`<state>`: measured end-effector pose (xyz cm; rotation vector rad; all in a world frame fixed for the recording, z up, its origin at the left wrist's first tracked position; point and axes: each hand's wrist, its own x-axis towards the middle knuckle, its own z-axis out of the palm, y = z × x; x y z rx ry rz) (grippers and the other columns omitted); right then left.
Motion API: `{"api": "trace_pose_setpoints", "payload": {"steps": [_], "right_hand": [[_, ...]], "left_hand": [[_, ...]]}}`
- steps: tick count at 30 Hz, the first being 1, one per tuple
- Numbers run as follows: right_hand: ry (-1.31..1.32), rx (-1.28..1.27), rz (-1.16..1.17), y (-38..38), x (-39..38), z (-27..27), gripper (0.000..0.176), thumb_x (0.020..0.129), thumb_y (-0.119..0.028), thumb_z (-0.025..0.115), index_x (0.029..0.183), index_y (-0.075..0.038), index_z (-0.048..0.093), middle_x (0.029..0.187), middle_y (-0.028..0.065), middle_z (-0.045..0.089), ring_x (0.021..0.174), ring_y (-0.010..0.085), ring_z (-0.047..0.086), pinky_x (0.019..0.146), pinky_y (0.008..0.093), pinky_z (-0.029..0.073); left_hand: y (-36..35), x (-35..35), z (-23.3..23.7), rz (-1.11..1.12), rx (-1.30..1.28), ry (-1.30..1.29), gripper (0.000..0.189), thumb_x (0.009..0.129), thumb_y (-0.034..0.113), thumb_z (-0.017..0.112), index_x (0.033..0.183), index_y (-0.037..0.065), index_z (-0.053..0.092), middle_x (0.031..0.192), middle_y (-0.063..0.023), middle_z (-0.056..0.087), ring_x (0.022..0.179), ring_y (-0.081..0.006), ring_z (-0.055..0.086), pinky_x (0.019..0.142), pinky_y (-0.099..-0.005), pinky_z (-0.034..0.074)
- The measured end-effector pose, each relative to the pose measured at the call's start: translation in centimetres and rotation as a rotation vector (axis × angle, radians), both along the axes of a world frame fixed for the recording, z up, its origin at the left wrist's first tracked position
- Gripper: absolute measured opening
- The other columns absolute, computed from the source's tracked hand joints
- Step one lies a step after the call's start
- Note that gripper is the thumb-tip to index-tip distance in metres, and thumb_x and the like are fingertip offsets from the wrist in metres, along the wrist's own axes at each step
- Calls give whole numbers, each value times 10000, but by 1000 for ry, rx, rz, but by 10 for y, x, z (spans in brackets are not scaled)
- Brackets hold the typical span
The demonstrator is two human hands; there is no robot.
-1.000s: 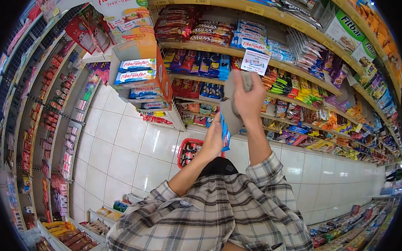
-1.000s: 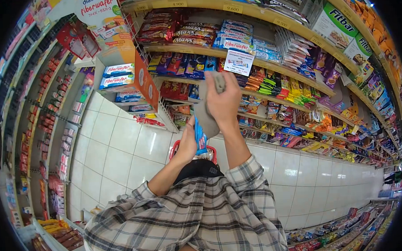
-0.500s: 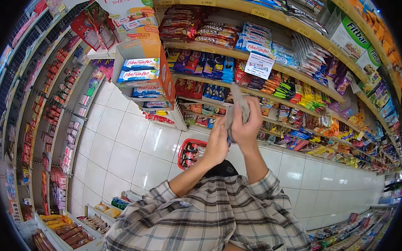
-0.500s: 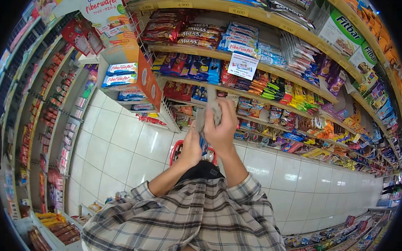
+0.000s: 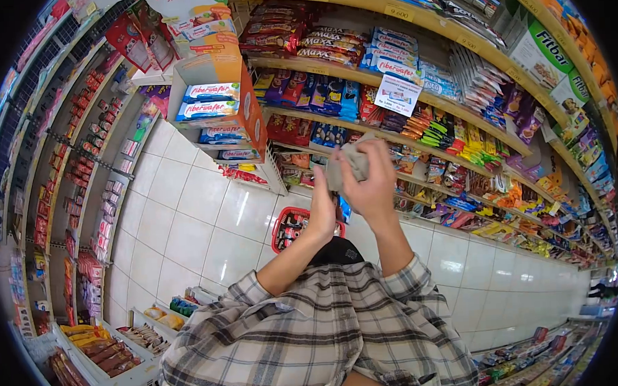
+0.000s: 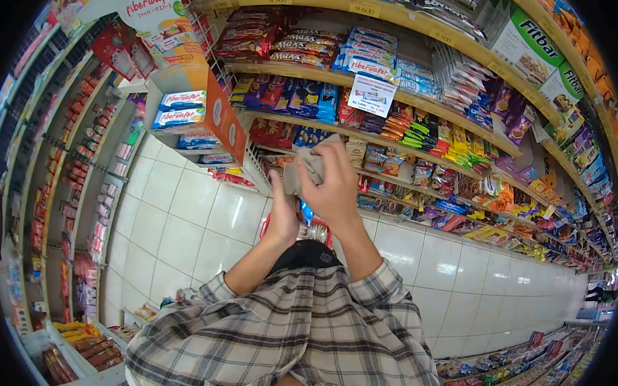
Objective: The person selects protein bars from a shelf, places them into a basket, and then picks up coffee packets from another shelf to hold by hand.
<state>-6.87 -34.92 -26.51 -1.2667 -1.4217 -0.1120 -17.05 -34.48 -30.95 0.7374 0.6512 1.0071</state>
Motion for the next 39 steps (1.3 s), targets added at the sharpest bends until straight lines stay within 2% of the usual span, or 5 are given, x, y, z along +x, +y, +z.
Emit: {"api": "trace_pose_setpoints", "payload": {"steps": [10, 15, 23, 27, 39], "right_hand": [[-168, -565, 353, -40, 5, -22, 224, 807, -155, 637, 975, -18, 583, 898, 169, 610, 816, 386, 589, 669, 406, 480], [384, -432, 140, -37, 28, -13, 198, 824, -84, 510, 995, 12, 537, 863, 191, 635, 771, 300, 642, 697, 355, 484], [-113, -88, 77, -26, -16, -18, 343, 781, -41, 639, 1092, 22, 507, 1015, 204, 548, 912, 361, 563, 780, 406, 469], [-133, -126, -41, -14, -21, -50, 370, 765, -35, 654, 1101, 12, 507, 1031, 207, 543, 924, 398, 553, 756, 440, 468], [97, -227, -108, 36, 15, -24, 273, 888, -137, 603, 1089, 13, 499, 983, 219, 578, 905, 393, 593, 744, 416, 480]], "left_hand": [[36, -20, -8, 13, 137, 138, 718, 992, 564, 183, 1486, 45, 228, 1461, -142, 360, 1340, -211, 326, 1101, -312, 240], [36, -18, -8, 104, 199, 186, 643, 900, 71, 607, 1450, 27, 278, 1128, -84, 566, 834, -94, 609, 636, -231, 506], [21, -12, 23, 27, -252, -112, 826, 899, 724, 233, 1476, 134, 227, 1344, -149, 451, 1223, -252, 473, 1022, -428, 383], [6, -9, 19, -11, -11, -19, 774, 952, 641, 208, 1485, 81, 197, 1479, -181, 289, 1370, -251, 287, 1132, -373, 188], [6, -12, -49, 65, 839, 717, 467, 1003, 283, 404, 1296, -81, 404, 1196, -239, 515, 1023, -336, 513, 933, -379, 388]]}}
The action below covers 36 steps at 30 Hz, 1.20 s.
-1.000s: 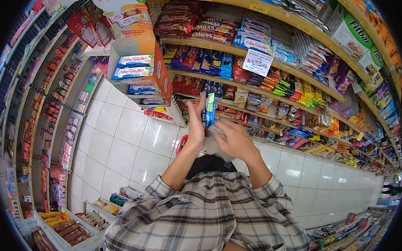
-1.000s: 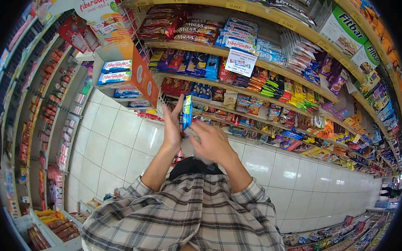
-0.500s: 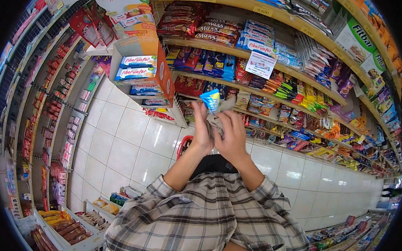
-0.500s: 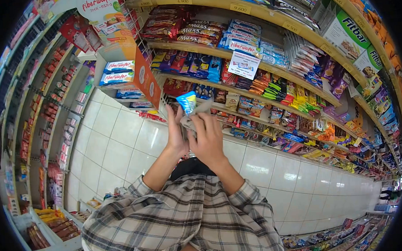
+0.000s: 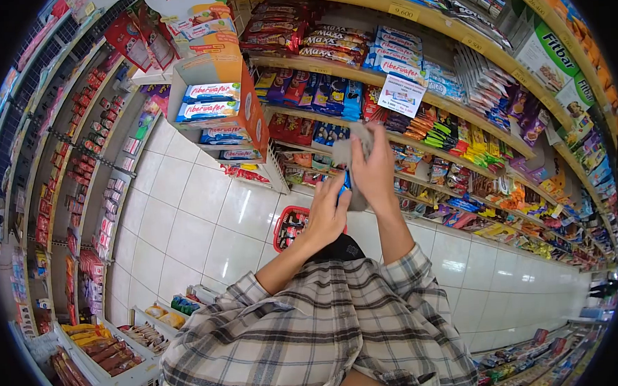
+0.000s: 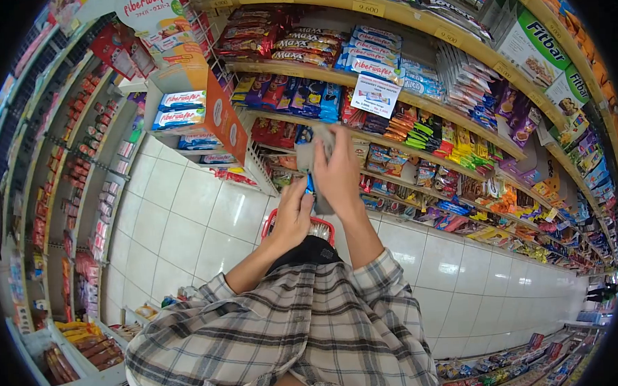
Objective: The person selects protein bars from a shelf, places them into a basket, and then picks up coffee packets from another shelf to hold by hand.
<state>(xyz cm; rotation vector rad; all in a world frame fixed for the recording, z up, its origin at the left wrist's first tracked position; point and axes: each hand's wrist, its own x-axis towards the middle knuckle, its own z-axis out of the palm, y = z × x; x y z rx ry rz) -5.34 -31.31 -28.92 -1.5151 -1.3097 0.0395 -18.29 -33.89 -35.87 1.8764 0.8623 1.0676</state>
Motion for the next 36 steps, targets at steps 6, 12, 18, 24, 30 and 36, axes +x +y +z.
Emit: {"api": "trace_pose_setpoints", "payload": {"steps": [6, 12, 18, 24, 30, 36], "right_hand": [[-131, 86, 65, -25, -14, 19, 273, 863, -159, 621, 1065, -2, 525, 964, 172, 564, 847, 366, 597, 693, 417, 491], [-166, -252, 147, -42, -34, -18, 285, 856, -162, 625, 1091, -20, 548, 1006, 169, 563, 847, 381, 610, 680, 429, 499], [-254, -208, 156, -62, -40, -49, 322, 835, -124, 624, 1117, -15, 514, 1043, 176, 532, 854, 375, 597, 683, 434, 501], [-170, -194, 94, -71, -22, -102, 316, 851, -84, 608, 1123, 19, 485, 1068, 203, 530, 910, 403, 565, 772, 432, 475], [-145, 104, 35, -45, -11, -29, 317, 855, -129, 623, 1111, 8, 496, 1028, 188, 544, 893, 392, 580, 694, 423, 490], [-300, -222, 180, -27, -19, -19, 288, 848, -161, 619, 1084, -30, 517, 1019, 148, 541, 878, 368, 587, 652, 440, 493]], "left_hand": [[8, 6, 1, 31, -1082, -594, 450, 1009, 397, 365, 1297, 72, 480, 1234, -104, 562, 1148, -166, 530, 950, -337, 432], [31, -3, 25, -155, -1268, -1013, 441, 1003, 437, 368, 1295, 130, 490, 1147, -47, 608, 1052, -191, 575, 911, -349, 454], [56, -2, 4, -156, -1136, -1144, 415, 1005, 443, 350, 1078, 75, 528, 894, -26, 578, 792, -177, 564, 762, -327, 484], [57, -6, 6, -183, -1093, -1086, 511, 980, 572, 280, 1075, 114, 485, 809, -17, 513, 691, -144, 498, 629, -274, 423], [35, 4, 28, -36, -998, -668, 797, 888, 744, 196, 1312, 104, 411, 1157, -73, 525, 1104, -198, 477, 922, -348, 390], [36, 6, 39, -138, -1082, -791, 944, 849, 791, 205, 1462, 73, 231, 1396, -110, 408, 1313, -240, 366, 1104, -405, 236]]}}
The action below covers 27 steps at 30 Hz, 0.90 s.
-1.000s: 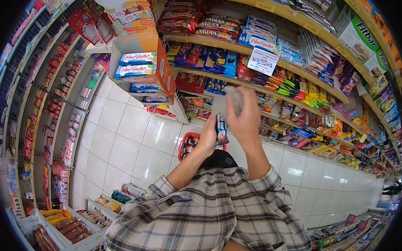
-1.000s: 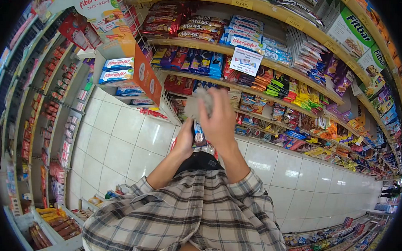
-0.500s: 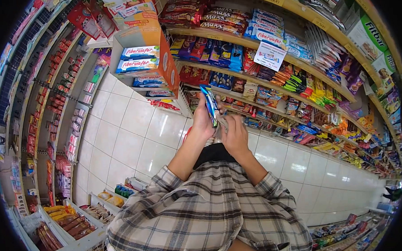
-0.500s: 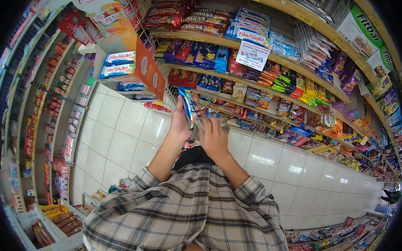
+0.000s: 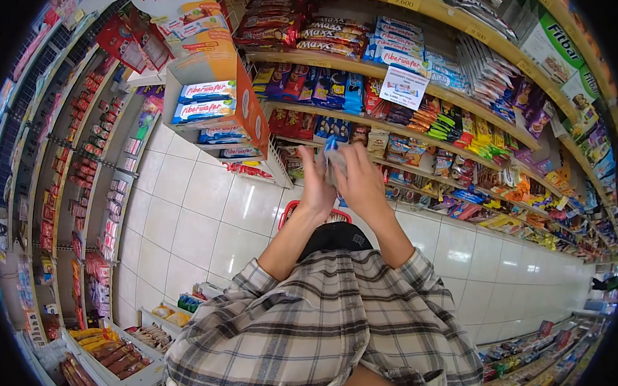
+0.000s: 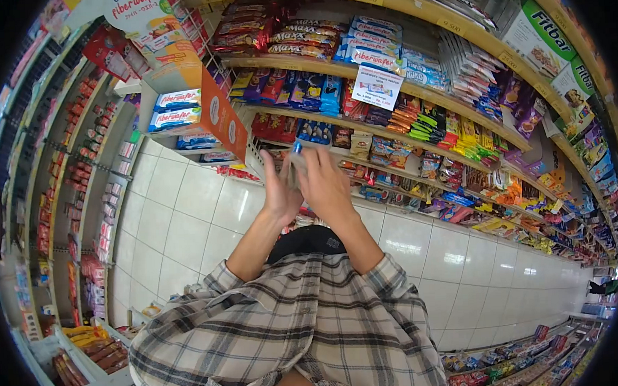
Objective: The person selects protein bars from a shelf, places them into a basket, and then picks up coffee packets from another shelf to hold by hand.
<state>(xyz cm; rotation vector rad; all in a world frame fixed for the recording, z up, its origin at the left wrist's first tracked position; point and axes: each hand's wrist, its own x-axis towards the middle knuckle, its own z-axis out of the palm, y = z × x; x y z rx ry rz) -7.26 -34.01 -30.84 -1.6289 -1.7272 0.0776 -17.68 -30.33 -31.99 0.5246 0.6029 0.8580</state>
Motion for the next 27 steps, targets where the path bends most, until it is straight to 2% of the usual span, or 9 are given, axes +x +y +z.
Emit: {"api": "trace_pose_setpoints", "payload": {"steps": [3, 4, 7, 8, 12, 16, 20, 23, 27], "right_hand": [[-18, -128, 94, -20, -2, -7, 266, 864, -177, 605, 1069, -29, 521, 1026, 160, 551, 882, 382, 584, 680, 455, 479], [-38, -168, 116, -27, -2, -13, 265, 866, -182, 604, 1066, -28, 522, 1022, 162, 553, 885, 383, 584, 692, 456, 477], [-21, -281, 221, -47, 8, -24, 271, 877, -219, 591, 1072, -44, 526, 1027, 161, 568, 882, 374, 598, 709, 454, 490], [-9, -310, 261, -50, 14, -25, 275, 881, -235, 586, 1078, -52, 528, 1032, 160, 575, 879, 369, 605, 711, 452, 497], [157, -344, 93, -63, 34, -39, 325, 883, -247, 593, 1116, -27, 534, 1096, 184, 600, 968, 398, 588, 802, 434, 484], [289, -393, 8, -72, 53, -60, 340, 888, -272, 595, 1108, -15, 556, 1080, 216, 611, 984, 403, 587, 835, 424, 472], [311, -367, -45, -82, 62, -68, 328, 883, -266, 596, 1084, -10, 560, 1064, 214, 612, 977, 403, 587, 820, 423, 470], [381, -415, -52, -86, 71, -78, 320, 882, -266, 593, 1072, -11, 560, 1054, 214, 611, 975, 406, 584, 818, 423, 469], [428, -421, -49, -84, 85, -95, 313, 879, -274, 595, 1055, -16, 568, 1038, 216, 614, 963, 410, 586, 809, 426, 471]], "left_hand": [[14, -11, 1, 42, 107, 18, 952, 845, 796, 192, 1464, 74, 229, 1372, -118, 434, 1290, -257, 392, 1095, -416, 248], [24, -12, -20, 149, 125, 57, 830, 897, 705, 324, 1441, 80, 275, 1224, -86, 520, 1118, -215, 509, 952, -371, 406], [25, -12, -29, 179, 306, 263, 656, 929, 540, 489, 1389, 92, 358, 1022, -23, 538, 900, -126, 542, 711, -283, 465], [22, -9, -14, 191, 217, 179, 453, 931, 332, 593, 1279, 80, 451, 857, 28, 481, 737, -61, 483, 635, -226, 407], [29, 6, 8, 170, 319, 247, 257, 975, 322, 495, 991, 71, 550, 730, 27, 495, 566, -62, 466, 525, -200, 372], [57, 28, 50, 284, 833, 358, 345, 998, 311, 405, 848, 46, 568, 661, 6, 489, 583, -67, 436, 534, -256, 339], [99, 47, 134, 323, 712, 163, 232, 945, 272, 498, 890, 55, 557, 716, 14, 494, 634, -74, 469, 580, -259, 379], [148, 62, 197, 381, 704, 30, 188, 912, 244, 569, 937, 57, 560, 752, -46, 613, 547, -142, 590, 383, -250, 425], [195, 73, 243, 486, 688, -15, 282, 886, 189, 651, 1069, 52, 486, 890, -99, 648, 688, -230, 691, 473, -257, 494]]}}
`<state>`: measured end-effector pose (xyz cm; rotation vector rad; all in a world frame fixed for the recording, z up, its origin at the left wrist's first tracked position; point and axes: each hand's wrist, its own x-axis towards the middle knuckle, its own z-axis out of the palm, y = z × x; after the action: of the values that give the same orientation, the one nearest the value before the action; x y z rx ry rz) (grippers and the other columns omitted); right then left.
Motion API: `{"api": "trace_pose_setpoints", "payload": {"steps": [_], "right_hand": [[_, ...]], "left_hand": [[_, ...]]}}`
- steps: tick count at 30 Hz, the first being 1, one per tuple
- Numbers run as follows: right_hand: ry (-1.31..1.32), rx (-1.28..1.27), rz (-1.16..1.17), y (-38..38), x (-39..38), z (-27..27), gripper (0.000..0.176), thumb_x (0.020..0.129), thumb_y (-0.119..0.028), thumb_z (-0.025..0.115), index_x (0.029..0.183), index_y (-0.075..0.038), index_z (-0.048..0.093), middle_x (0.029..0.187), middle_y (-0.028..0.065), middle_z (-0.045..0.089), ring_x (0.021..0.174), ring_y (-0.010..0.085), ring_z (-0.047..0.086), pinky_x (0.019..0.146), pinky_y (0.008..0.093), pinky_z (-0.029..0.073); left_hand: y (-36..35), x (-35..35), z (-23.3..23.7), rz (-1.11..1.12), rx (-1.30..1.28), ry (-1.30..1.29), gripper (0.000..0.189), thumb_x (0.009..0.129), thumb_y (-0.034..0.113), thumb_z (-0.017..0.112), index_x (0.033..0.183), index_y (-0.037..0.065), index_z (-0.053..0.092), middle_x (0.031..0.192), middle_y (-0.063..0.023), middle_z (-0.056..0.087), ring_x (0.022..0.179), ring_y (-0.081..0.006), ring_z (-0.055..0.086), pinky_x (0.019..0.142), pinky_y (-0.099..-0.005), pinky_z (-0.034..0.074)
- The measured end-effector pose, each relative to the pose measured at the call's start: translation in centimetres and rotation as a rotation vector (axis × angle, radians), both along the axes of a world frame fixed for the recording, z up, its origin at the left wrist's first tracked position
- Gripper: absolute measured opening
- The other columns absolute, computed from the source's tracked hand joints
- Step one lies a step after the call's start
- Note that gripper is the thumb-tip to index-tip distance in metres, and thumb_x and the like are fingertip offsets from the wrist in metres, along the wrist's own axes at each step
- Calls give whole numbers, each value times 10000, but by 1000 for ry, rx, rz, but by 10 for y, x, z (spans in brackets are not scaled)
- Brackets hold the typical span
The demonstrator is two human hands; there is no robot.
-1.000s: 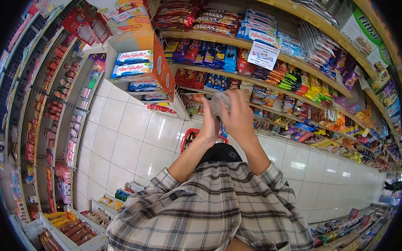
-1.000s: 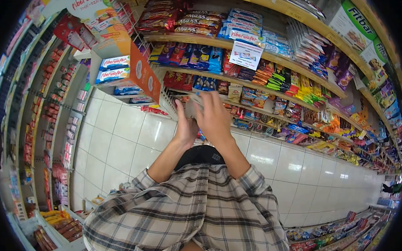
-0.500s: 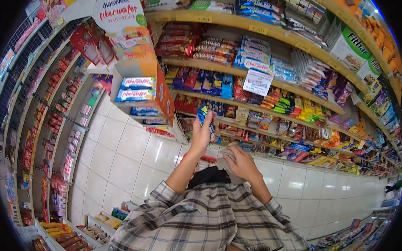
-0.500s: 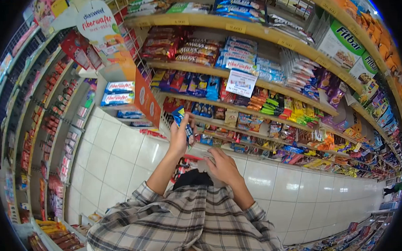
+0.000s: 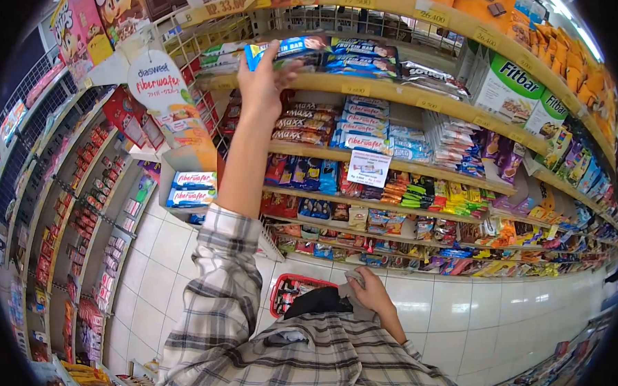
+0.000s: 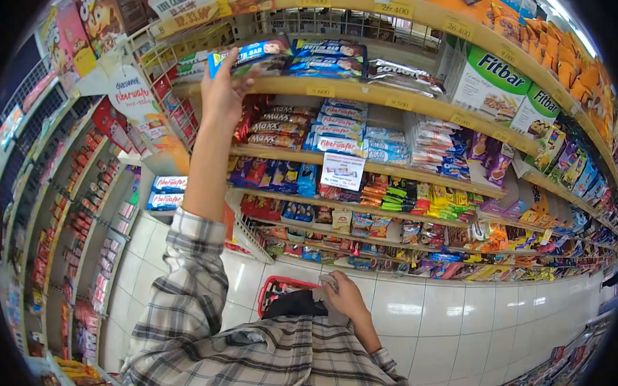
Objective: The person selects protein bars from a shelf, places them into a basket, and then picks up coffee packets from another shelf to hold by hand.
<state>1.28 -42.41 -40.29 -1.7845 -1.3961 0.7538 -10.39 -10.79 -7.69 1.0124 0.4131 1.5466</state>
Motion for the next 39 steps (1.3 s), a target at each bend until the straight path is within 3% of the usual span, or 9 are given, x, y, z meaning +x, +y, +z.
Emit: {"api": "trace_pose_setpoints", "payload": {"steps": [10, 14, 15, 19, 26, 27, 30, 37, 39], "right_hand": [[34, -58, 81, 23, 60, -22, 351, 872, -310, 609, 1081, -31, 573, 1010, 225, 641, 940, 400, 613, 796, 428, 488], [39, -104, 107, 32, 84, -32, 437, 866, -353, 621, 1123, -1, 575, 1014, 247, 640, 951, 389, 625, 808, 412, 494], [47, -102, 117, 34, 89, -34, 443, 867, -350, 621, 1128, 4, 573, 1019, 249, 639, 957, 388, 623, 810, 410, 494], [63, -134, 124, 39, 104, -41, 405, 874, -340, 598, 1101, -7, 562, 1040, 245, 629, 978, 401, 603, 827, 422, 482], [82, -142, 102, 35, 122, -67, 402, 870, -353, 592, 1095, -21, 561, 1033, 236, 634, 970, 411, 599, 819, 436, 481], [87, -141, 94, 34, 125, -69, 405, 869, -354, 594, 1099, -22, 562, 1029, 233, 638, 964, 409, 603, 815, 436, 483], [120, -190, 85, 27, 131, -79, 390, 868, -342, 619, 1078, -15, 581, 998, 228, 649, 934, 378, 632, 803, 390, 495], [104, -244, 12, 9, 129, -80, 378, 853, -324, 621, 1069, -17, 582, 982, 228, 654, 926, 383, 633, 799, 406, 496], [132, -243, -10, 4, 126, -83, 417, 842, -336, 611, 1091, -2, 587, 984, 248, 650, 946, 403, 625, 814, 424, 494]], "left_hand": [[92, 25, 34, 237, 133, 503, 323, 771, 172, 790, 983, 11, 607, 811, -68, 647, 612, -118, 592, 508, -256, 453], [105, 45, 53, 291, 316, 586, 307, 799, 144, 759, 1056, 44, 624, 948, -65, 654, 686, -143, 614, 528, -277, 481], [104, 50, 60, 178, 195, 623, 318, 865, 116, 681, 1150, 26, 572, 1063, -82, 626, 899, -186, 624, 664, -307, 545], [123, 74, 65, -120, 197, 533, 294, 935, 136, 588, 1209, 46, 534, 1223, -92, 553, 1118, -197, 541, 886, -335, 539], [120, 102, 62, -169, 146, 840, 364, 897, 134, 645, 1227, 51, 518, 1193, -94, 574, 1109, -193, 550, 871, -339, 547], [127, 102, 59, -234, 189, 855, 413, 851, 202, 708, 1201, 53, 548, 1166, -101, 599, 1091, -203, 565, 903, -352, 516], [130, 107, 58, 172, 440, 1325, 490, 815, 291, 740, 1188, 20, 572, 1159, -132, 625, 1077, -232, 583, 938, -348, 470], [124, 111, 69, 127, 268, 1662, 705, 764, 580, 669, 1204, 32, 609, 1173, -144, 637, 1110, -239, 579, 907, -322, 474], [116, 109, 75, 102, 263, 1620, 684, 765, 562, 680, 1195, 35, 614, 1171, -132, 637, 1089, -230, 588, 867, -312, 489]]}}
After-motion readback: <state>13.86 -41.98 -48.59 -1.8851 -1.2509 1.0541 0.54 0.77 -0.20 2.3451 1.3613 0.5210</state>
